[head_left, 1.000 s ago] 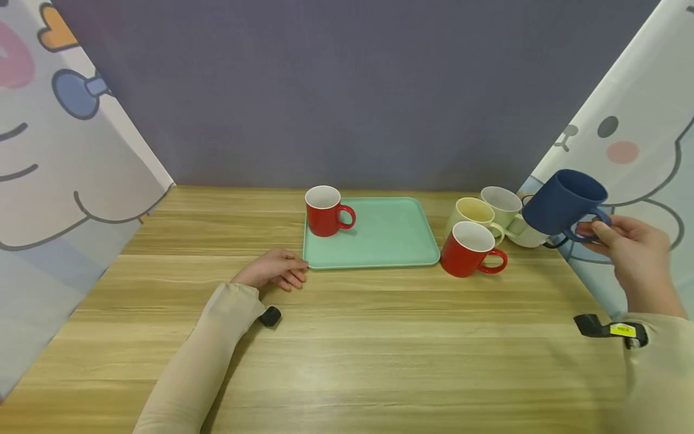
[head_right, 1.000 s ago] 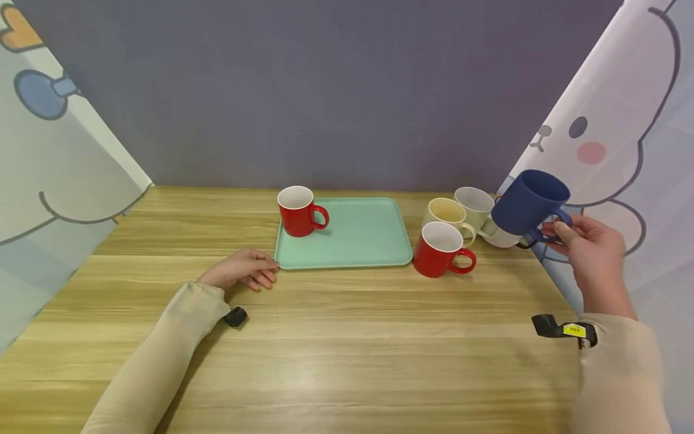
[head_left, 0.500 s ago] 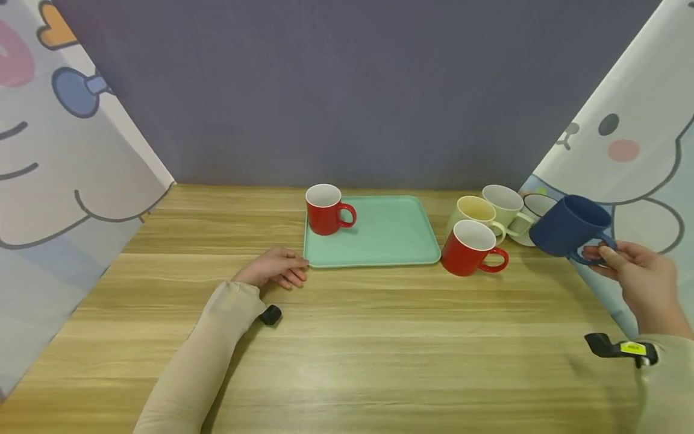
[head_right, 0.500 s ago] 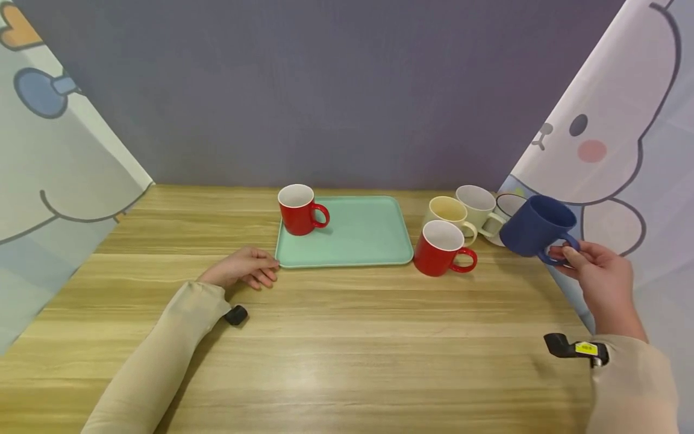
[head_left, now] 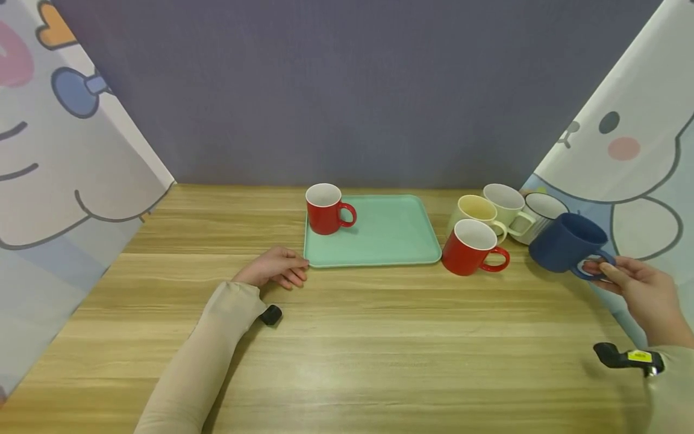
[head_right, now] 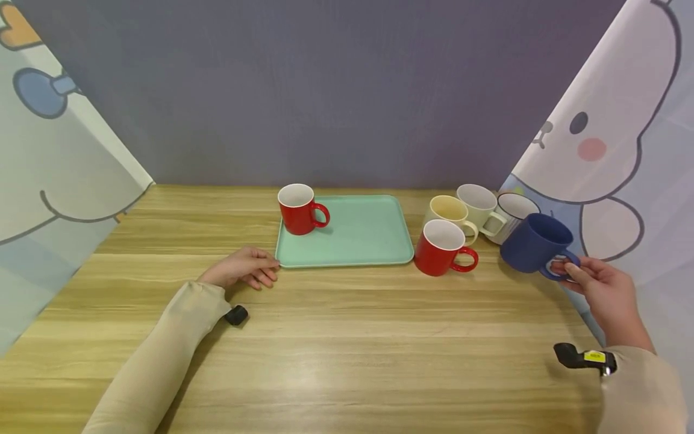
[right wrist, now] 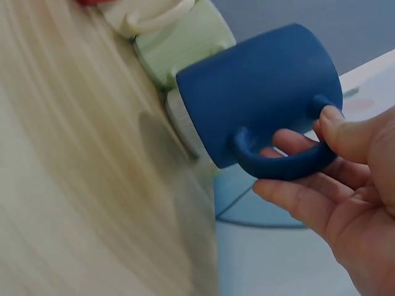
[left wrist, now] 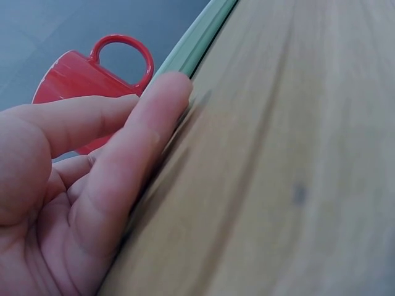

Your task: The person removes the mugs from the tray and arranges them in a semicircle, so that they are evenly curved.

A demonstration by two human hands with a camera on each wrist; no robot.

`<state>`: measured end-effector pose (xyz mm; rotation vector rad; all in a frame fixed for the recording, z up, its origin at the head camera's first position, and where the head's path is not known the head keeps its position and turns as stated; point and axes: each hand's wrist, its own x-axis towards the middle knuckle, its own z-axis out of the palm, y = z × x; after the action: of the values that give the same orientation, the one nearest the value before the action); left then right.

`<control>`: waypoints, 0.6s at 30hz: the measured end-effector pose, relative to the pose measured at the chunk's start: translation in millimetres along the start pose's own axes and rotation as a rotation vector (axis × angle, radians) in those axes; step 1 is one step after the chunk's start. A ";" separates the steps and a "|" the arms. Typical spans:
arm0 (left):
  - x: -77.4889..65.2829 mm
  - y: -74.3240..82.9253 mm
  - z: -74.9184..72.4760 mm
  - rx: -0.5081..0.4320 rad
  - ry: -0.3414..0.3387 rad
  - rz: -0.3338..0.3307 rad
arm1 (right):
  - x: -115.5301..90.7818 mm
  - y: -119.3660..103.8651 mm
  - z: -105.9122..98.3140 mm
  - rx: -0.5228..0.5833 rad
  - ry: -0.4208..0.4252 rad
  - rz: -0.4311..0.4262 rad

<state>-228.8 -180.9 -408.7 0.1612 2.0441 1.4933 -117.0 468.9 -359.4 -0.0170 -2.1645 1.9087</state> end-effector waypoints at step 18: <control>6.6 0.2 6.4 -0.004 -0.020 -0.007 | -7.4 36.6 -39.9 -0.110 -0.168 -0.022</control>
<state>-230.9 -172.8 -412.3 0.1660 2.0237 1.4859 -107.7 511.5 -392.2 0.1510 -2.3662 1.8368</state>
